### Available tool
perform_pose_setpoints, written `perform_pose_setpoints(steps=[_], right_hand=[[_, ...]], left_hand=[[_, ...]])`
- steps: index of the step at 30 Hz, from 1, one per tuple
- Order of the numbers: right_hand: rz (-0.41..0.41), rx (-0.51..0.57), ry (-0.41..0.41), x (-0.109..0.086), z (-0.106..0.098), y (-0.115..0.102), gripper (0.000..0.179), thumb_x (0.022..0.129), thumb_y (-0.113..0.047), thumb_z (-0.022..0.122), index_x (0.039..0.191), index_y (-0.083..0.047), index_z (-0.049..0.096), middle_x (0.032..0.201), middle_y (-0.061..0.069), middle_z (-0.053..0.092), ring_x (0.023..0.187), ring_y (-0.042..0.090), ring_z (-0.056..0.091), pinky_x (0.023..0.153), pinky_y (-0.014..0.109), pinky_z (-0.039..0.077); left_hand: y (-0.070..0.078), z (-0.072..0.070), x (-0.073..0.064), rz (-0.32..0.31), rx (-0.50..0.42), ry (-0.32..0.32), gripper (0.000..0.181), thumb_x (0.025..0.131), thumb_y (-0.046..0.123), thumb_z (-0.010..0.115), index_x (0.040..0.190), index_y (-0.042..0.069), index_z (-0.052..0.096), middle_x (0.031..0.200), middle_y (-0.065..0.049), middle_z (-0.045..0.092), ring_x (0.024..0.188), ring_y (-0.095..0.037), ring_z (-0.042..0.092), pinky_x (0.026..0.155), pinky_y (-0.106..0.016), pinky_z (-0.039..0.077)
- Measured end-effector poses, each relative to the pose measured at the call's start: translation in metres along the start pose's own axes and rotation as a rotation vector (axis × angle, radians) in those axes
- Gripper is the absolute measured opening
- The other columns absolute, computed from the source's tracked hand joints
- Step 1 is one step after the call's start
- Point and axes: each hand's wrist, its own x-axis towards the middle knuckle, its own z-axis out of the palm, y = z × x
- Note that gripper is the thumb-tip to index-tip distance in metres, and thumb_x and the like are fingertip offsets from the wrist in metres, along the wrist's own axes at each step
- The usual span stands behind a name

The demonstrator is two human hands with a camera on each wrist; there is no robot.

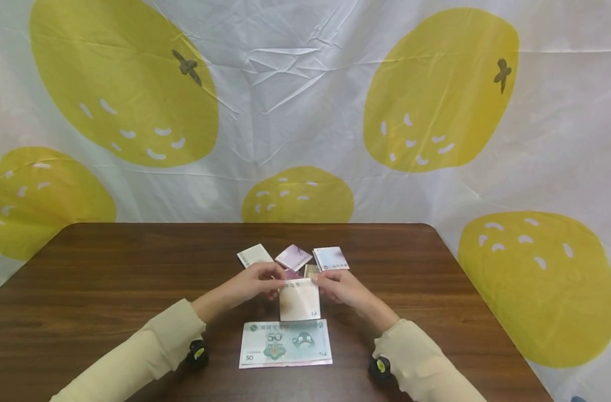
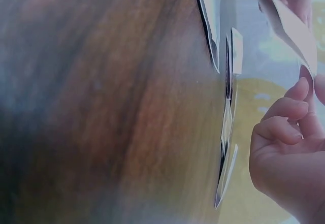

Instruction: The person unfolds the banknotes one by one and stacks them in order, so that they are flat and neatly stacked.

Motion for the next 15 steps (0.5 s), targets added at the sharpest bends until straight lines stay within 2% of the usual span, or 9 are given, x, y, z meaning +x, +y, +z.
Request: perform_pose_setpoints(steps=[4,10,15], right_hand=[[-0.001,0.046,-0.014,-0.0010,0.0000,-0.0004,0.021,0.090,-0.020,0.050,0.074,-0.008,0.057,0.054,-0.002,0.039,0.045,0.007,0.032,0.041,0.019,0.024],[-0.032,0.083,-0.043,-0.0027,-0.0008,0.0006,0.023,0.090,-0.021,0.051,0.070,-0.010,0.056,0.053,-0.003,0.037,0.045,0.007,0.032,0.042,0.019,0.024],[-0.035,0.085,-0.028,-0.0042,-0.0015,0.0001,0.024,0.089,-0.022,0.052,0.068,-0.011,0.055,0.052,-0.004,0.036,0.045,0.007,0.031,0.042,0.019,0.025]], left_hand=[[-0.0029,-0.0025,0.0008,-0.018,-0.058,-0.037,0.012,0.085,0.005,0.056,0.089,-0.007,0.055,0.084,-0.006,0.057,0.062,-0.015,0.053,0.057,-0.028,0.046],[-0.0059,-0.0050,0.0000,-0.039,-0.143,-0.079,0.011,0.086,0.002,0.054,0.090,-0.008,0.053,0.081,-0.008,0.054,0.065,-0.016,0.052,0.059,-0.027,0.045],[-0.0051,-0.0065,-0.0023,-0.058,-0.177,-0.080,0.012,0.086,0.002,0.053,0.092,-0.009,0.053,0.080,-0.010,0.055,0.067,-0.017,0.053,0.061,-0.028,0.046]])
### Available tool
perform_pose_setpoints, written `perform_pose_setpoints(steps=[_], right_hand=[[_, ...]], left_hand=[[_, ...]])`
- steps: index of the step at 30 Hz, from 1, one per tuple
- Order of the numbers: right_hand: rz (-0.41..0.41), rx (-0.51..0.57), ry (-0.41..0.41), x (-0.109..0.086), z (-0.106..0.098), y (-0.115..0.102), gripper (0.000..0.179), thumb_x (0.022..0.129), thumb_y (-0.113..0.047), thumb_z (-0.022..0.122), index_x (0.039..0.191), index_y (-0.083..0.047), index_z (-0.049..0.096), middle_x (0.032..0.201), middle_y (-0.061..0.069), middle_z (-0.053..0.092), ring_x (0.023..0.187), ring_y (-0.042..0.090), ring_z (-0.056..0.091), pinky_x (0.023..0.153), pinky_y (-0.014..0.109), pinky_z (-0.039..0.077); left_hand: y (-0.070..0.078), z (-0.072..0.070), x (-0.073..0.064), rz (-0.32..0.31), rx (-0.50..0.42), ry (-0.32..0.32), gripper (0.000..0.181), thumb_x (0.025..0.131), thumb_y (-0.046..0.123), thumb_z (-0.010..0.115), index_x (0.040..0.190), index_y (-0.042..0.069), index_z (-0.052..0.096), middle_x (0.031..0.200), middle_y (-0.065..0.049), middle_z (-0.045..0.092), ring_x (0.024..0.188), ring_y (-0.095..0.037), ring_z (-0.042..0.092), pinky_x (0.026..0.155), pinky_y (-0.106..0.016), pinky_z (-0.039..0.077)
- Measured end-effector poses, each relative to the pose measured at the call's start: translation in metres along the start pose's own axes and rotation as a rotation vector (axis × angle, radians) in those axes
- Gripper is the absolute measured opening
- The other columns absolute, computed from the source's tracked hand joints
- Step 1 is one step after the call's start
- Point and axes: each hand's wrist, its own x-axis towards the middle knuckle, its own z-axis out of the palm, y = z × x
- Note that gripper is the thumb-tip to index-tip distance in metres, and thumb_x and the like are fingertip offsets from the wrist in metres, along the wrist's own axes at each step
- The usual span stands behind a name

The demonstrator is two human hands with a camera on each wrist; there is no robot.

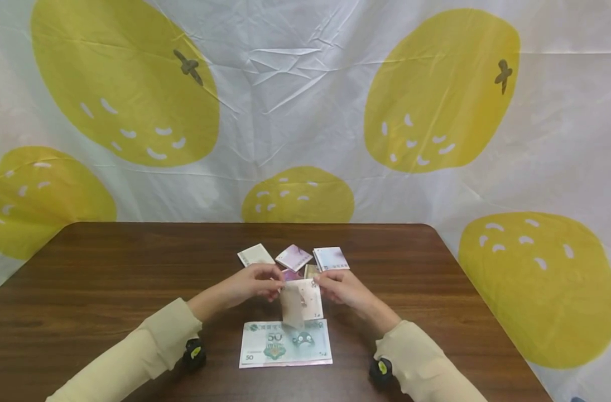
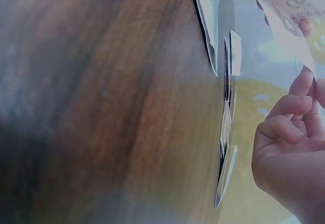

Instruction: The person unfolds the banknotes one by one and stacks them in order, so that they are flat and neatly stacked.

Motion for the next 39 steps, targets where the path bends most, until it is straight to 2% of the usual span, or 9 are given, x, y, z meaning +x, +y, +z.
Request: perform_pose_setpoints(steps=[4,8,13,18,23,28,39], right_hand=[[0.015,-0.005,0.030,-0.001,-0.001,-0.001,0.022,0.089,-0.021,0.053,0.072,-0.009,0.057,0.053,-0.004,0.037,0.045,0.007,0.032,0.042,0.019,0.025],[0.028,0.000,0.051,-0.003,-0.002,-0.004,0.020,0.090,-0.018,0.051,0.075,-0.007,0.059,0.053,-0.003,0.037,0.045,0.007,0.032,0.042,0.020,0.025],[0.024,0.012,0.057,-0.008,-0.001,-0.013,0.023,0.091,-0.013,0.049,0.070,-0.008,0.057,0.052,-0.003,0.037,0.044,0.006,0.031,0.042,0.019,0.024],[0.020,0.009,0.055,-0.007,-0.003,-0.010,0.024,0.091,-0.012,0.048,0.068,-0.009,0.056,0.051,-0.003,0.036,0.043,0.006,0.031,0.041,0.019,0.024],[0.014,-0.003,0.058,-0.006,-0.006,-0.002,0.026,0.091,-0.016,0.049,0.066,-0.010,0.055,0.051,-0.003,0.036,0.044,0.006,0.031,0.041,0.019,0.024],[0.000,0.002,0.058,-0.010,-0.006,-0.002,0.025,0.089,-0.021,0.052,0.067,-0.011,0.055,0.051,-0.004,0.037,0.043,0.006,0.031,0.041,0.019,0.023],[0.013,0.012,-0.023,-0.015,-0.006,-0.005,0.020,0.090,-0.018,0.050,0.081,-0.002,0.058,0.054,-0.003,0.039,0.045,0.007,0.033,0.042,0.020,0.025]], left_hand=[[0.002,-0.001,-0.003,-0.021,0.035,0.014,0.019,0.088,0.007,0.053,0.096,-0.009,0.054,0.082,-0.014,0.057,0.068,-0.019,0.055,0.063,-0.031,0.048],[0.003,-0.002,-0.007,-0.042,0.063,0.036,0.027,0.090,0.014,0.050,0.104,-0.009,0.055,0.088,-0.011,0.057,0.072,-0.019,0.057,0.065,-0.035,0.048],[0.005,-0.003,-0.012,-0.063,0.064,0.068,0.035,0.090,0.021,0.049,0.109,-0.008,0.055,0.096,-0.009,0.053,0.082,-0.016,0.055,0.072,-0.035,0.047],[0.006,-0.005,-0.015,-0.063,0.022,0.061,0.033,0.089,0.016,0.050,0.110,-0.009,0.055,0.098,-0.010,0.054,0.081,-0.015,0.055,0.070,-0.031,0.047],[0.002,-0.009,-0.018,-0.037,0.069,0.062,0.028,0.087,0.008,0.050,0.109,-0.008,0.056,0.099,-0.010,0.054,0.076,-0.013,0.054,0.065,-0.026,0.046],[-0.001,-0.013,-0.023,-0.038,0.093,0.065,0.028,0.084,0.002,0.050,0.109,-0.006,0.057,0.098,-0.009,0.054,0.078,-0.014,0.053,0.067,-0.026,0.045],[0.002,-0.016,-0.037,-0.063,0.122,0.032,0.032,0.080,-0.001,0.049,0.110,-0.004,0.058,0.099,-0.009,0.058,0.081,-0.017,0.052,0.067,-0.028,0.044]])
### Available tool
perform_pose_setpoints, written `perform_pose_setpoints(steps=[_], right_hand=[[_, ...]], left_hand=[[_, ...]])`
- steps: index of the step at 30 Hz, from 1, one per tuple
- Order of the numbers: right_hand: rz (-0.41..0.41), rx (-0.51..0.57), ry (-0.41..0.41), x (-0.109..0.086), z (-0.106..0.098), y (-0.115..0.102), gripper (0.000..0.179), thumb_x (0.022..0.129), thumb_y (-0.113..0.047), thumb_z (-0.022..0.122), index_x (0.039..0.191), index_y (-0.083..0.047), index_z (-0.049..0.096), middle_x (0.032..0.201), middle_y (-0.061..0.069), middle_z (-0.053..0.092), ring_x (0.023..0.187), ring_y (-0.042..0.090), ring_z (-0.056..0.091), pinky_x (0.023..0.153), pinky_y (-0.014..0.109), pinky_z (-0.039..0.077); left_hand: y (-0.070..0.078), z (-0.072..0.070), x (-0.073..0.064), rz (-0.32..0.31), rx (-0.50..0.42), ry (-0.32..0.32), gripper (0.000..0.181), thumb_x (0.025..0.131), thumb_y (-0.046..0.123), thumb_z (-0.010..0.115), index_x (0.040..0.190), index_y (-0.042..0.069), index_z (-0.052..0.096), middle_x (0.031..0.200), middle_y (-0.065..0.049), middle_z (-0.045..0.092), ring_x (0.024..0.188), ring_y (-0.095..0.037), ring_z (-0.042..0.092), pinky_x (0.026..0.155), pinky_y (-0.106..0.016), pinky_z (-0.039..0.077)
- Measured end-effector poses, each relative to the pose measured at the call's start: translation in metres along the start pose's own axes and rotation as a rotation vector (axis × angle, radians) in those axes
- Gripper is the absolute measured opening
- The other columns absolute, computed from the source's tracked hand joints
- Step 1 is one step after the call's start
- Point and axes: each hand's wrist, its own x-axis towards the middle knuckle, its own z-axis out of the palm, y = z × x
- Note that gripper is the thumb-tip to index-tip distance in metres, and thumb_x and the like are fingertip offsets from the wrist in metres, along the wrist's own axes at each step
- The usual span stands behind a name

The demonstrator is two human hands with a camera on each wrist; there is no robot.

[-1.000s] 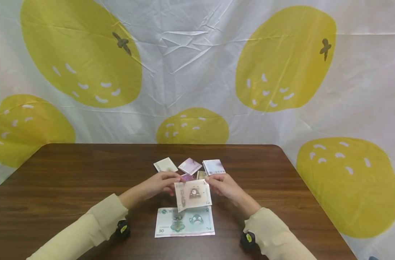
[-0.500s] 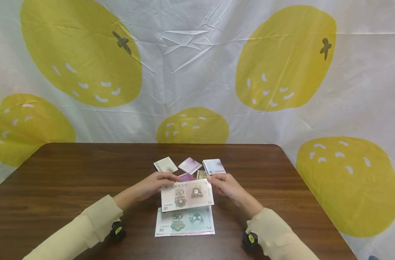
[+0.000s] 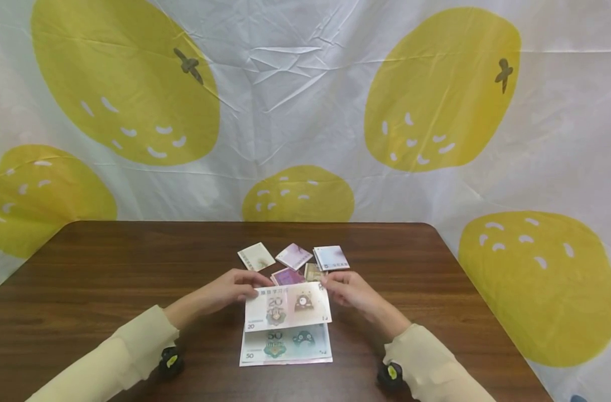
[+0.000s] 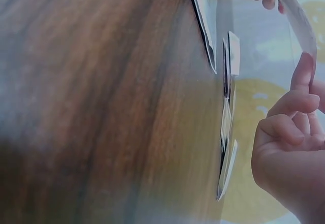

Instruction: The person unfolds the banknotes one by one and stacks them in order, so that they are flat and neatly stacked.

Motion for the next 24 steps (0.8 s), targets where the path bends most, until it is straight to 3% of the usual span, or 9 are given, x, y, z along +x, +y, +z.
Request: perform_pose_setpoints(steps=[10,20,24], right_hand=[[0.003,-0.065,-0.069,-0.005,0.000,0.004,0.025,0.089,-0.015,0.052,0.095,0.009,0.058,0.054,-0.002,0.039,0.045,0.007,0.033,0.041,0.019,0.024],[-0.081,-0.044,-0.258,-0.007,-0.003,0.012,0.022,0.087,-0.018,0.054,0.096,0.000,0.062,0.054,-0.008,0.042,0.044,0.004,0.033,0.037,0.022,0.022],[-0.032,-0.075,-0.228,-0.007,-0.002,0.016,0.026,0.087,-0.017,0.054,0.097,0.006,0.059,0.054,-0.005,0.042,0.044,0.004,0.034,0.039,0.019,0.025]], left_hand=[[-0.002,-0.001,-0.008,-0.015,0.003,-0.094,0.033,0.078,0.000,0.053,0.110,-0.006,0.056,0.095,-0.008,0.060,0.070,-0.013,0.051,0.057,-0.024,0.042],[-0.003,0.000,-0.013,0.019,0.123,-0.203,0.030,0.080,0.003,0.054,0.108,-0.003,0.058,0.067,-0.001,0.053,0.053,-0.009,0.044,0.050,-0.021,0.037],[-0.006,0.000,-0.013,0.045,0.160,-0.242,0.029,0.079,0.001,0.054,0.108,-0.004,0.058,0.059,0.000,0.049,0.051,-0.009,0.043,0.048,-0.020,0.036]])
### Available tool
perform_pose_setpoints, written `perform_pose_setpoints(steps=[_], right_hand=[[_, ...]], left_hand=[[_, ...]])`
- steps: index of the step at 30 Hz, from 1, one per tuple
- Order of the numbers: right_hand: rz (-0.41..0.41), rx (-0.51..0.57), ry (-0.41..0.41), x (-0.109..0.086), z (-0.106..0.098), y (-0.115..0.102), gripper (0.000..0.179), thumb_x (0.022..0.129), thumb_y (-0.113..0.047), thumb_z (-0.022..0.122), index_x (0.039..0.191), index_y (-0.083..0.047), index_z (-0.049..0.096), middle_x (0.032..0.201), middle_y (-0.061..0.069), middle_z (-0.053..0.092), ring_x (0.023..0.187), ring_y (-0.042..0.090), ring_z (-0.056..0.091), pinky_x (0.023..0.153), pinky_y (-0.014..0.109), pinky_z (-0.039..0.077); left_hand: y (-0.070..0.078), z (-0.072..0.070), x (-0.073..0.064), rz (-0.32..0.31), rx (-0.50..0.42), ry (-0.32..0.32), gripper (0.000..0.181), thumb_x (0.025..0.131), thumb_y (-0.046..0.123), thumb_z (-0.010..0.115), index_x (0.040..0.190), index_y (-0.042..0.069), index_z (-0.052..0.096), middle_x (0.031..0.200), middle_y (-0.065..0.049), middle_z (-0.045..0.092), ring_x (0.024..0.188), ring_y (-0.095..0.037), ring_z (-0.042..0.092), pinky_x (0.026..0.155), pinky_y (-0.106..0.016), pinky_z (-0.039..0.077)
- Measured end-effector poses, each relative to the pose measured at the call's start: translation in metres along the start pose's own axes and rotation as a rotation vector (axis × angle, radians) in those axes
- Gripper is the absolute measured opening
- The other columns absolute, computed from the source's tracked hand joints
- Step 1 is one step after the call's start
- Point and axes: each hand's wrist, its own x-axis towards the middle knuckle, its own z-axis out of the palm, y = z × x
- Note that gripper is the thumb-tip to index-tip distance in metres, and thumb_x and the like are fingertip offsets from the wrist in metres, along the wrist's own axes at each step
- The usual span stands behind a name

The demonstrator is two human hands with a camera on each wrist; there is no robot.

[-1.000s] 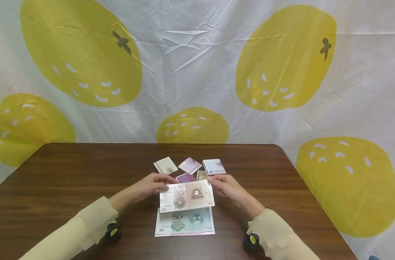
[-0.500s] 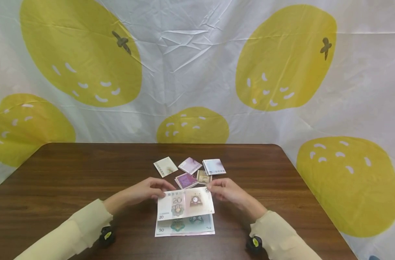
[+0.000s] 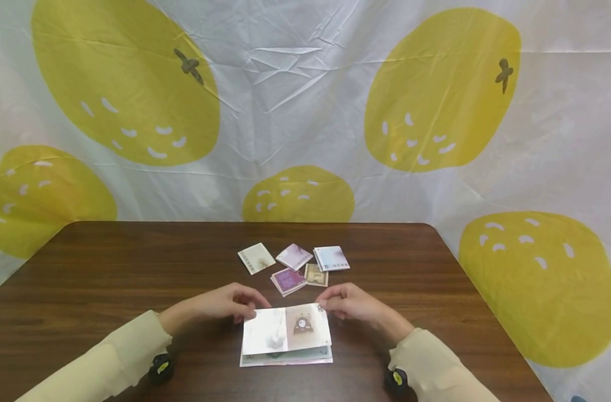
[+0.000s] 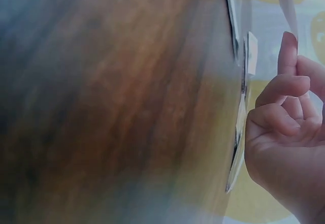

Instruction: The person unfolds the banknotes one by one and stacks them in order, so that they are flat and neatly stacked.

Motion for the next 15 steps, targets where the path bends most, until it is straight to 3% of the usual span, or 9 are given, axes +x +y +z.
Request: perform_pose_setpoints(steps=[4,15], right_hand=[[0.043,-0.037,0.010,0.0002,0.0016,0.0019,0.025,0.087,-0.010,0.053,0.098,0.011,0.056,0.057,-0.003,0.044,0.045,0.004,0.036,0.040,0.017,0.026],[0.035,-0.133,0.013,0.0030,0.0025,0.0083,0.020,0.086,-0.011,0.056,0.094,0.006,0.062,0.060,0.001,0.046,0.046,0.006,0.037,0.041,0.018,0.028]], left_hand=[[-0.0012,0.0012,0.0008,0.000,0.039,-0.018,0.029,0.079,-0.001,0.054,0.107,-0.004,0.058,0.058,0.001,0.048,0.049,-0.008,0.042,0.047,-0.020,0.035],[-0.0001,0.0033,0.0014,-0.026,0.138,-0.013,0.022,0.079,0.000,0.059,0.101,-0.003,0.060,0.058,0.002,0.048,0.047,-0.009,0.041,0.044,-0.020,0.034]])
